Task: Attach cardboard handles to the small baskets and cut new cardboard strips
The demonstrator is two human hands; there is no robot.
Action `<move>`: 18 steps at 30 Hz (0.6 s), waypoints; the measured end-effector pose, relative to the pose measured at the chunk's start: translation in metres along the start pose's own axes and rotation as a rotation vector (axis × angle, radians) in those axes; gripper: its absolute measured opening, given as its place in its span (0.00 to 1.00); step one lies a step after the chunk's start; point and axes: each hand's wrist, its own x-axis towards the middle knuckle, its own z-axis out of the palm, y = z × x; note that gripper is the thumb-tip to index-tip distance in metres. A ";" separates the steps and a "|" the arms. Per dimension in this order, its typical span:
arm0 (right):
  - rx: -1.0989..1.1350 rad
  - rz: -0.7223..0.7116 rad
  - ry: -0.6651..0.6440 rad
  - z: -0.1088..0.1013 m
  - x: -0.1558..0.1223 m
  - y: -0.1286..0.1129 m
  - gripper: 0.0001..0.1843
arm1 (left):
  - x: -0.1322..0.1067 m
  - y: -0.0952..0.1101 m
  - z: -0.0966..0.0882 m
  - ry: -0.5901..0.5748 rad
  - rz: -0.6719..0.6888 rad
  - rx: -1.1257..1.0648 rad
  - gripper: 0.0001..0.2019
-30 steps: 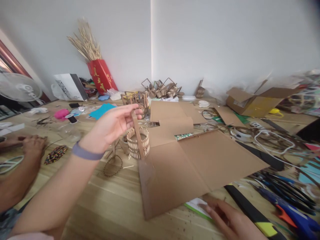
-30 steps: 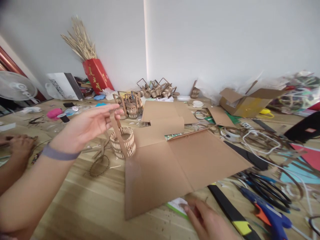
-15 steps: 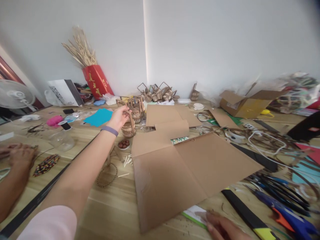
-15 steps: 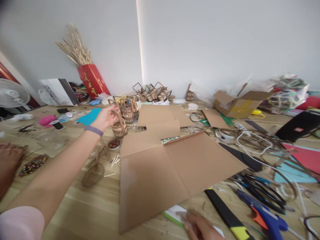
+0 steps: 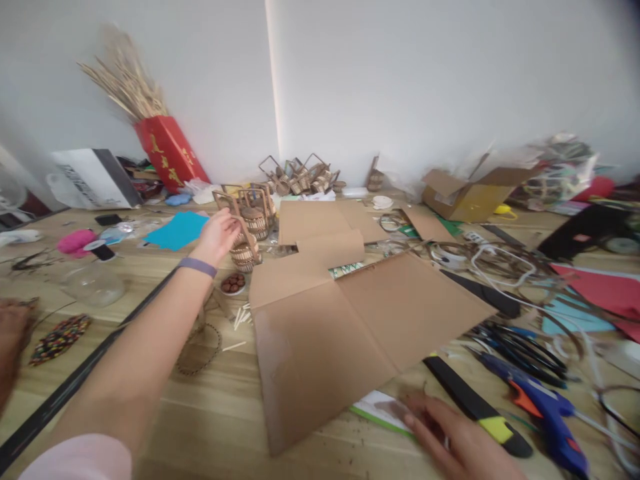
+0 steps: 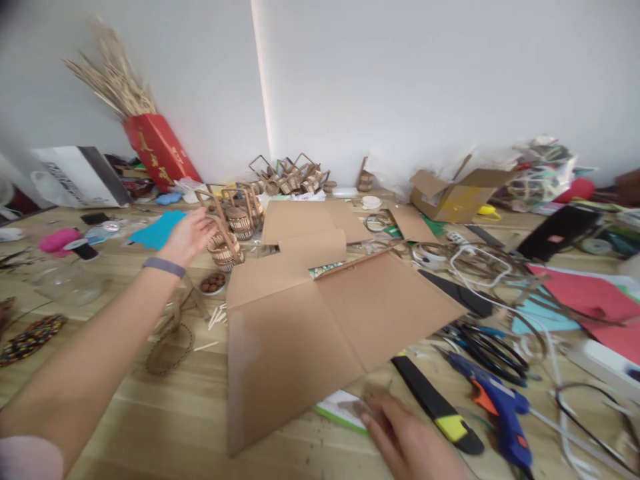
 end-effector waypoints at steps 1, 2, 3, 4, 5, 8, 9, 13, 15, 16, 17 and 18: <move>-0.032 0.031 0.021 -0.003 0.000 0.006 0.20 | -0.008 -0.002 -0.003 0.019 0.043 0.032 0.07; -0.073 0.059 0.068 -0.006 0.000 0.013 0.21 | -0.018 -0.006 -0.006 0.040 0.097 0.067 0.08; -0.123 0.076 0.133 -0.009 0.001 0.022 0.22 | -0.031 -0.011 -0.009 0.062 0.153 0.106 0.08; -0.188 0.076 0.209 -0.010 0.001 0.031 0.23 | -0.048 -0.017 -0.012 0.057 0.203 0.151 0.08; -0.263 0.083 0.289 -0.011 0.001 0.039 0.23 | -0.067 -0.025 -0.015 -0.001 0.277 0.238 0.08; -0.477 0.116 0.399 -0.010 0.003 0.055 0.22 | -0.140 -0.056 -0.020 -0.326 0.305 0.452 0.08; -0.526 0.131 0.394 -0.009 0.004 0.057 0.22 | -0.165 -0.067 -0.020 -0.495 0.299 0.524 0.09; -0.606 0.178 0.362 -0.010 -0.001 0.059 0.18 | -0.241 -0.105 -0.015 -1.224 0.501 1.183 0.31; -0.652 0.218 0.372 -0.013 -0.010 0.058 0.16 | -0.256 -0.113 -0.010 -1.290 0.523 1.371 0.37; -0.692 0.238 0.393 -0.015 -0.014 0.057 0.15 | -0.259 -0.115 -0.008 -1.302 0.528 1.429 0.37; -0.725 0.230 0.414 -0.016 -0.018 0.055 0.14 | -0.259 -0.115 -0.006 -1.312 0.531 1.474 0.35; -0.736 0.182 0.420 -0.016 -0.021 0.051 0.14 | -0.258 -0.113 -0.004 -1.326 0.538 1.506 0.33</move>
